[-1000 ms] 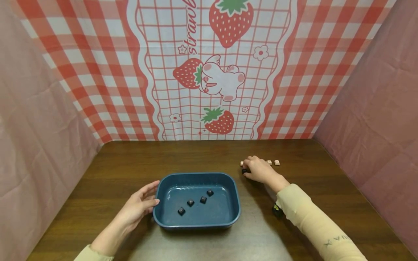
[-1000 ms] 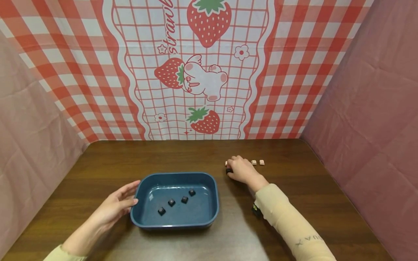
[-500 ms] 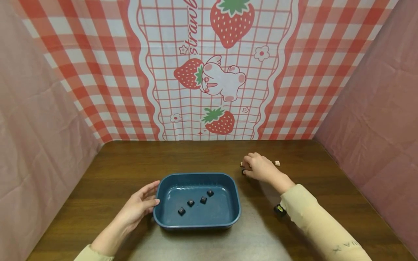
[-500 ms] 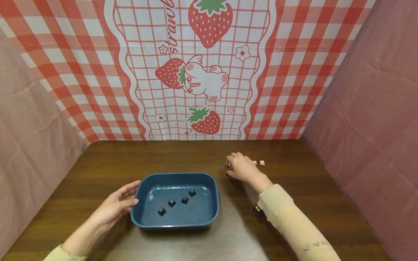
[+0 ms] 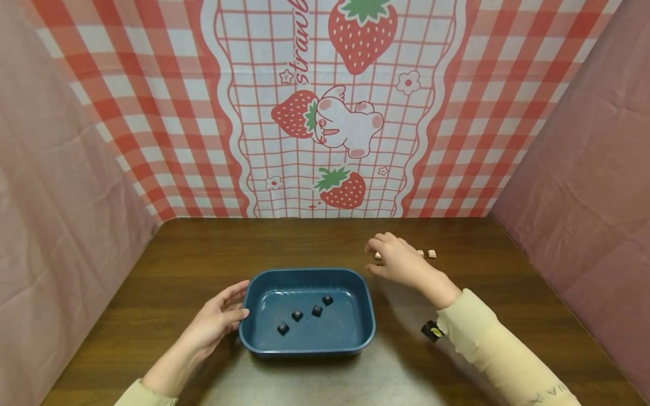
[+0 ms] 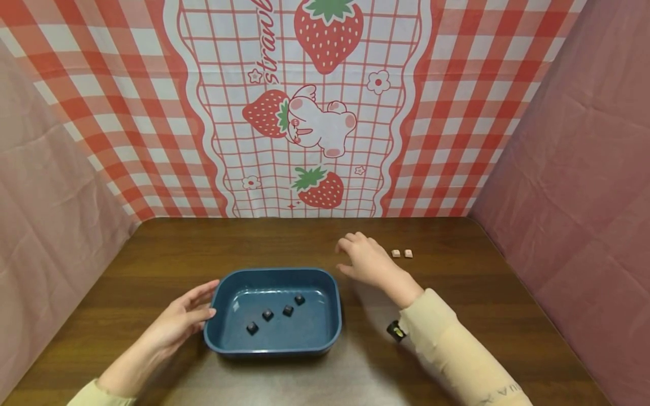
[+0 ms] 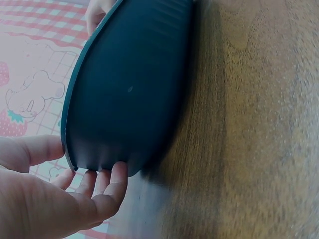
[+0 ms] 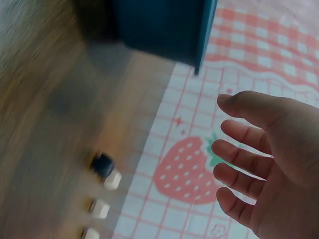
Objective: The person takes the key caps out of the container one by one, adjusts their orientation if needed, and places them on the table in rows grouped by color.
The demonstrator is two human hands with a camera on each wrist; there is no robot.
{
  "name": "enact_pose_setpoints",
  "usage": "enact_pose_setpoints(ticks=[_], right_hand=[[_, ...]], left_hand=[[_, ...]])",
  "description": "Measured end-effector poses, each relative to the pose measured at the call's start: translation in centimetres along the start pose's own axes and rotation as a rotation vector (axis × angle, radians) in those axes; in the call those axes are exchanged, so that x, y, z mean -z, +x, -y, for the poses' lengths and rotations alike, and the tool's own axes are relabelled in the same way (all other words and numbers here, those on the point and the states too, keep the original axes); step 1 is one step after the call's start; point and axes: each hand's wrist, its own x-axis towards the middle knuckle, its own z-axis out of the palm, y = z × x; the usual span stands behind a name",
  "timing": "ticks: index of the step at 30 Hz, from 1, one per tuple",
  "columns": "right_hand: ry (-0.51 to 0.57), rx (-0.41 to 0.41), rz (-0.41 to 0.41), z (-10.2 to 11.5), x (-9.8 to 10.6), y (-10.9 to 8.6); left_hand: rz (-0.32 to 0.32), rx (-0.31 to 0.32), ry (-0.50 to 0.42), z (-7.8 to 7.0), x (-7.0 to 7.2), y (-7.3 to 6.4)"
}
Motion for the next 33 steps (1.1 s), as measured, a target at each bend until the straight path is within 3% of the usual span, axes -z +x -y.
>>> enact_pose_setpoints(ticks=[13, 22, 33], right_hand=[[0.022, 0.095, 0.017, 4.1, -0.2, 0.6], [0.083, 0.173, 0.056, 6.5, -2.2, 0.8], [0.081, 0.179, 0.144, 8.0, -5.1, 0.9]], left_hand=[[0.0, -0.001, 0.005, -0.2, -0.1, -0.1], [0.008, -0.004, -0.003, 0.0, 0.0, -0.1], [0.007, -0.01, -0.003, 0.1, 0.0, 0.0]])
